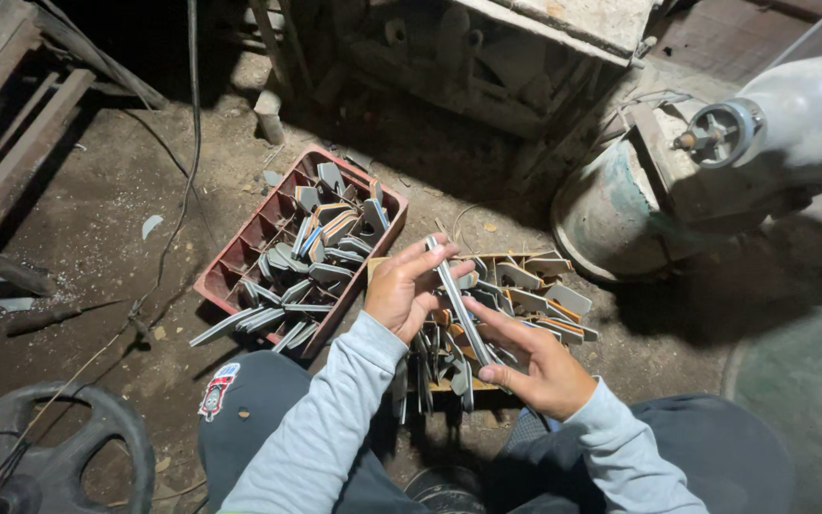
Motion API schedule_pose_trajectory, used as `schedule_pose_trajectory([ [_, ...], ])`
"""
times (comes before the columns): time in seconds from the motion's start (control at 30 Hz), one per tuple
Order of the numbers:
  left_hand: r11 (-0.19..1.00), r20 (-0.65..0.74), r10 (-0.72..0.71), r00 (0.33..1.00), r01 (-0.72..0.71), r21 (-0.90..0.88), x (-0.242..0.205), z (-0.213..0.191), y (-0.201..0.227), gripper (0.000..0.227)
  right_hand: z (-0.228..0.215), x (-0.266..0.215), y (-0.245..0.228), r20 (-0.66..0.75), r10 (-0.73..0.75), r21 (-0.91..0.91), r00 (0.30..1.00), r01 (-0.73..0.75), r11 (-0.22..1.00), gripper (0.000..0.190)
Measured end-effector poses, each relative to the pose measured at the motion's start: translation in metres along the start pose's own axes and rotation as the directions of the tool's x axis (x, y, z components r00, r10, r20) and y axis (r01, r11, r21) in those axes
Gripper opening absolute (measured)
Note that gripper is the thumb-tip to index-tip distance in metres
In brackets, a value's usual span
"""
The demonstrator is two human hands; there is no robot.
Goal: The person sits on the floor and sorts small metal pieces from a red crate into a yellow crate. They pick up individual pieces, inspect them, and place them into the second crate.
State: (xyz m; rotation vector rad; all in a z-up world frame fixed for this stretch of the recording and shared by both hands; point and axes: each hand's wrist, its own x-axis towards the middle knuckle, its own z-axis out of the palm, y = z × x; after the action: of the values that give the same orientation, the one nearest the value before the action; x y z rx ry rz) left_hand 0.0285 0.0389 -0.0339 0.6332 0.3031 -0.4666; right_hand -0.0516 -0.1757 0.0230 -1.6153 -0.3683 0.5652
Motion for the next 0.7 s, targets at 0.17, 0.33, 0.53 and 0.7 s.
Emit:
schedule_pose_trajectory([
  [0.17, 0.999, -0.003, 0.031, 1.0, -0.031, 0.008, -0.002, 0.003, -0.008, 0.056, 0.006, 0.003, -0.004, -0.015, 0.032, 0.158, 0.999, -0.029, 0.987, 0.079],
  [0.33, 0.999, 0.061, -0.032, 0.998, 0.031, 0.021, -0.004, 0.008, -0.013, 0.055, 0.006, -0.001, -0.004, -0.048, 0.016, 0.164, 0.999, -0.008, 0.986, 0.078],
  [0.53, 0.999, 0.119, -0.022, 0.993, 0.028, -0.045, -0.003, 0.005, -0.007, 0.051, 0.008, 0.0, 0.001, -0.065, 0.013, 0.143, 0.998, -0.004, 0.99, 0.076],
  [0.7, 0.998, 0.066, 0.01, 0.998, -0.007, -0.056, -0.002, 0.004, -0.015, 0.052, 0.014, 0.0, 0.006, -0.192, 0.086, 0.118, 0.978, -0.064, 0.991, 0.068],
])
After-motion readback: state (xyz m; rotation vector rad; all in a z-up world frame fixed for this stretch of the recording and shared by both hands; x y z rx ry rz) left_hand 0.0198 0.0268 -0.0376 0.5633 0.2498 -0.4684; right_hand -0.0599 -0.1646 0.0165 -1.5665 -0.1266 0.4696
